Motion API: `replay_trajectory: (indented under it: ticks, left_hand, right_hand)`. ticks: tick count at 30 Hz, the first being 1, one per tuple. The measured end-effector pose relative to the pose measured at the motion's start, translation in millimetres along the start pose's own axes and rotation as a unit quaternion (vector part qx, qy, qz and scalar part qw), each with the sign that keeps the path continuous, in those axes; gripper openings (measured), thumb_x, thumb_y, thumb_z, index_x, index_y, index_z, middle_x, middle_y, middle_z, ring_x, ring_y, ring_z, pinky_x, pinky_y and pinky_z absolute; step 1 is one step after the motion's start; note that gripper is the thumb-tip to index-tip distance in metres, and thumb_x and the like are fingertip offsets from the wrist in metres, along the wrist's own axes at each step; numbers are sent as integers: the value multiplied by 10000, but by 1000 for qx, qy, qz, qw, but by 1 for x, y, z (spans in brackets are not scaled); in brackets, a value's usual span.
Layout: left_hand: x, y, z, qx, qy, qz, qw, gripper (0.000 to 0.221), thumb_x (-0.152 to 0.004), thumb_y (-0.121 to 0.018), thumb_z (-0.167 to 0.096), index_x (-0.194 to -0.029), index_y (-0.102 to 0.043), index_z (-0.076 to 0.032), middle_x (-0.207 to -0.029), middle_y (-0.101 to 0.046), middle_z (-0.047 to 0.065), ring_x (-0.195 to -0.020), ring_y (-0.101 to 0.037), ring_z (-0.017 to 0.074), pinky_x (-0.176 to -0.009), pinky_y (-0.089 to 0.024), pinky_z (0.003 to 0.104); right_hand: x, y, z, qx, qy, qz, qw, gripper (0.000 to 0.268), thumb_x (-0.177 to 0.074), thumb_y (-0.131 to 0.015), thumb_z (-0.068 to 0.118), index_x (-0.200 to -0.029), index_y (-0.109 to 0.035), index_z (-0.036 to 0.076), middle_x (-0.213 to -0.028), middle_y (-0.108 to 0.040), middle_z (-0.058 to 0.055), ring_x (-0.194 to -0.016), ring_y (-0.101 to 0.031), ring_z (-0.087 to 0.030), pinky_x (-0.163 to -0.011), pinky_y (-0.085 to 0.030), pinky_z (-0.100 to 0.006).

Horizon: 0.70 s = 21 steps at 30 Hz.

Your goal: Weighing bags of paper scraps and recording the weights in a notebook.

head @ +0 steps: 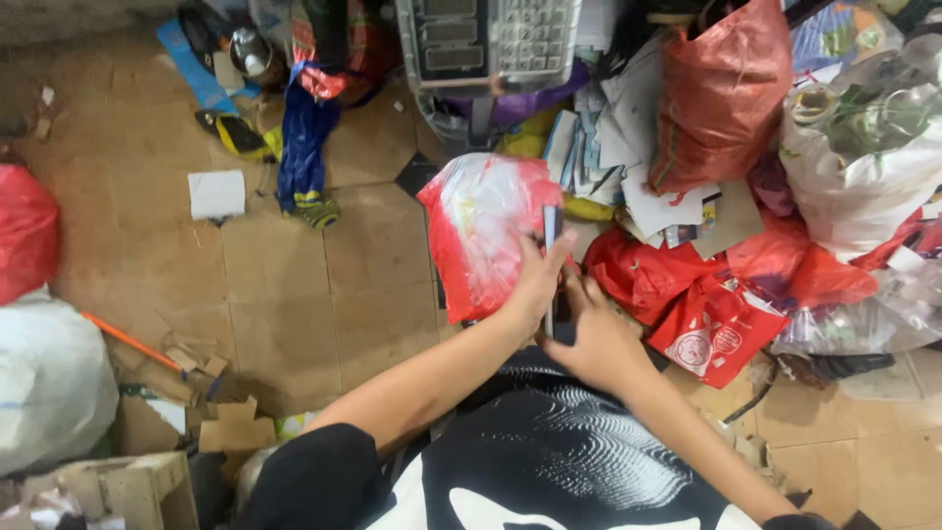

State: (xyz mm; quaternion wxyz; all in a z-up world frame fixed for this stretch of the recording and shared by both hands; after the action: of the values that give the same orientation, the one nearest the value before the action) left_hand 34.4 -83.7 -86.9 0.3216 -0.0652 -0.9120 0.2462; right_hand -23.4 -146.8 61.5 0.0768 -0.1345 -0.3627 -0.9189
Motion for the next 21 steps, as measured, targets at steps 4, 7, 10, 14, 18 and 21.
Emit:
replay_trajectory:
  ticks: [4, 7, 10, 14, 18, 21]
  left_hand:
    - [-8, -20, 1, -161, 5, -5, 987, 634, -873, -744, -361, -1287, -381, -46, -1135, -565, 128, -972, -576, 204, -810, -528, 366]
    - [-7, -45, 2, -110, 61, -36, 991, 637, -814, -729, -304, -1284, -363, -77, -1106, -559, 135, -944, -568, 220, -770, -531, 390]
    - [-26, -73, 4, -72, 83, -68, 992, 663, -792, -737, -285, -1286, -341, -88, -1097, -534, 129, -939, -541, 241, -759, -513, 415]
    - [-52, -119, 2, -194, -7, -72, 978, 745, -765, -851, -288, -1269, -355, -54, -1176, -532, 127, -1076, -535, 226, -947, -481, 379]
    - [-67, -183, 4, -305, -139, 1, 942, 816, -719, -873, -309, -1297, -379, -13, -1261, -481, 187, -1177, -513, 299, -1027, -453, 428]
    - [-71, -235, 7, -486, -207, 41, 848, 833, -796, -820, -349, -1433, -404, -11, -1419, -476, 223, -1351, -438, 379, -1136, -358, 457]
  right_hand:
    - [0, 5, -35, 135, -80, 6, 988, 1011, -737, -770, 368, -1562, -259, 84, -1286, -582, -261, -1116, -617, -460, -922, -512, -522]
    - [5, 20, -47, 138, -83, -15, 987, 1000, -740, -772, 346, -1582, -291, 99, -1258, -602, -280, -1069, -626, -477, -896, -511, -536]
    - [1, 34, -82, 99, -122, -26, 987, 832, -798, -735, 338, -1524, -387, 128, -1159, -660, -264, -1014, -658, -462, -872, -526, -526]
    - [-13, 70, -134, 32, -92, -115, 989, 605, -837, -696, 272, -1353, -483, 38, -1077, -681, -289, -952, -669, -479, -801, -526, -542]
    - [-25, 107, -194, -85, -146, -134, 976, 510, -865, -675, 223, -1306, -509, 28, -1009, -701, -275, -971, -679, -461, -793, -523, -516]
    - [-35, 133, -243, -196, -22, -230, 953, 568, -872, -632, 106, -1386, -437, -39, -1030, -685, -256, -963, -684, -425, -811, -528, -466]
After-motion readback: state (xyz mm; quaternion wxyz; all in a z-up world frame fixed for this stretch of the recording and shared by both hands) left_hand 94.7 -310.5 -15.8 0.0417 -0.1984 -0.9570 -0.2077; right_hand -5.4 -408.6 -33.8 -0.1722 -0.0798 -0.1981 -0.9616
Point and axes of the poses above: each hand's wrist, its own x-axis away from the middle knuckle, its own y-axis out of the back of the hand, z = x × y, the point moved 6 cm from there along -x, towards the middle knuckle
